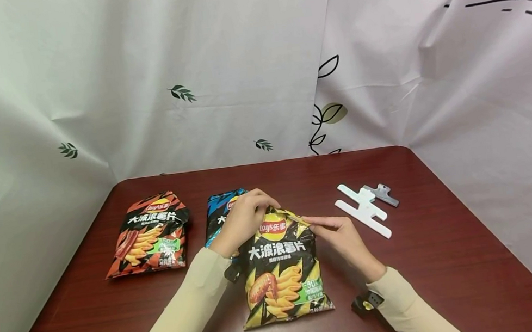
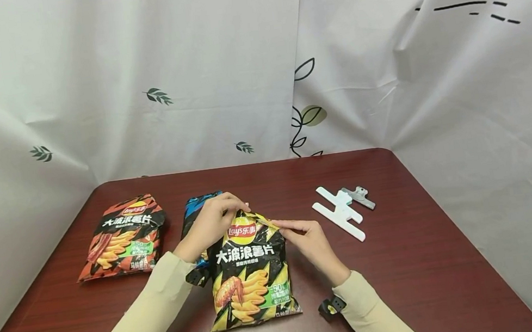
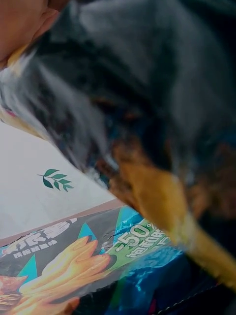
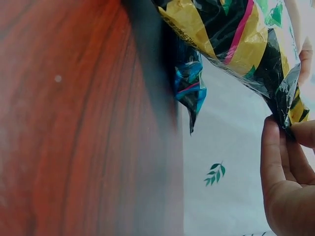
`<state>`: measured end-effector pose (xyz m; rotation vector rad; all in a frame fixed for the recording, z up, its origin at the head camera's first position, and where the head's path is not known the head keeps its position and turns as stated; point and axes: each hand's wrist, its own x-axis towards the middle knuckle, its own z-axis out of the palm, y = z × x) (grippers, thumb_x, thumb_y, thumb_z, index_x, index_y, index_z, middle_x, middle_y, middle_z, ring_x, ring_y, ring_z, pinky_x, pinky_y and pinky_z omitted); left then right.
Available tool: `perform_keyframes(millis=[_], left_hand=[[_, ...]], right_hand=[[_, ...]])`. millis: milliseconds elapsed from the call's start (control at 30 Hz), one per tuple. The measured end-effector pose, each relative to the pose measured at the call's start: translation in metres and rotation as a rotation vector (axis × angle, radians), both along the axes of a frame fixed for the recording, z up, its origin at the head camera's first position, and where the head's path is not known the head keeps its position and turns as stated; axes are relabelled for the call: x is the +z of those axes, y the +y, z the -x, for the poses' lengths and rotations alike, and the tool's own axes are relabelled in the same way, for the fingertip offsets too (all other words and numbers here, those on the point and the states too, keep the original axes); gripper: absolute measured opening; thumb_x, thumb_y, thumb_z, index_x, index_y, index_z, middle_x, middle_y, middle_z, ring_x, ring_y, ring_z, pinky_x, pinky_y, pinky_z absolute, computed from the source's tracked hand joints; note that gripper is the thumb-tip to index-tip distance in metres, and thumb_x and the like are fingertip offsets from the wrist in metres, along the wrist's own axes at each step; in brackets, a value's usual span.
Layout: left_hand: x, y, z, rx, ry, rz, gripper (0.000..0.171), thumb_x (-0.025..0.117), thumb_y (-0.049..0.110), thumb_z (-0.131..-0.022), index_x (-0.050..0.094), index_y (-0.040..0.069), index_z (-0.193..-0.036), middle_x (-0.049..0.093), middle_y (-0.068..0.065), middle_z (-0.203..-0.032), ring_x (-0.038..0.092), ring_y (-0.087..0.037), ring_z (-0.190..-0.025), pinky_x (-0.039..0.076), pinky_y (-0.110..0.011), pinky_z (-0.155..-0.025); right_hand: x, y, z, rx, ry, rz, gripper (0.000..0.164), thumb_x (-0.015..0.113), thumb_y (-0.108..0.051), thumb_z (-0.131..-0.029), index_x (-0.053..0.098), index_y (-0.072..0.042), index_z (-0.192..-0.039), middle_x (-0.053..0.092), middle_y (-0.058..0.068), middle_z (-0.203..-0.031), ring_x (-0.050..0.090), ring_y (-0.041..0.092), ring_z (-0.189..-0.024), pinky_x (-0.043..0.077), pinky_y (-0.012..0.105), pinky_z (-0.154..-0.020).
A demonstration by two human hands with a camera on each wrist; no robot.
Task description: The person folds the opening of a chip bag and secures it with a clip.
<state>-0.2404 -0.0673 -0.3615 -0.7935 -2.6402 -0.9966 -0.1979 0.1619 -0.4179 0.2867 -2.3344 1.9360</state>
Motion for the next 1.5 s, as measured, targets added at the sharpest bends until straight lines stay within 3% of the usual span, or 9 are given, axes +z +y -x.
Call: perform_keyframes(millis=[867,1300,1500], left_hand=[[-0.0006,0.0002,-0.0009,0.016,-0.018,0.015,0.028,0.054,0.002,-0.096,0.077,0.014,-0.088,0.063,0.002,-0.093,0.059,-0.014,-0.087,0.051,-0.028,-0.076],[-0.0015,-0.0003,-0.0012,0.026,-0.044,0.002,0.026,0.053,0.002,-0.094,0.075,0.014,-0.088,0.062,0.003,-0.095,0.051,-0.011,-0.075,0.043,-0.028,-0.064],[-0.0009,-0.0004,-0.0028,0.041,-0.106,-0.025,0.023,0.053,0.006,-0.091,0.073,0.017,-0.087,0.061,0.006,-0.096,0.048,-0.014,-0.071,0.041,-0.029,-0.059]], right_hand=[[0.0028,-0.003,-0.0029,-0.027,0.004,-0.067,0.02,0.066,-0.004,-0.087,0.075,-0.004,-0.104,0.072,0.013,-0.106,0.064,0.001,-0.094,0.051,0.021,-0.076],[0.0014,-0.0028,-0.0026,-0.024,-0.004,-0.068,0.02,0.067,-0.005,-0.087,0.075,-0.003,-0.105,0.072,0.014,-0.107,0.063,0.002,-0.095,0.049,0.019,-0.077],[0.0008,-0.0024,-0.0026,-0.011,-0.012,-0.05,0.02,0.066,-0.004,-0.087,0.074,-0.003,-0.105,0.072,0.014,-0.108,0.063,0.002,-0.097,0.049,0.019,-0.08]])
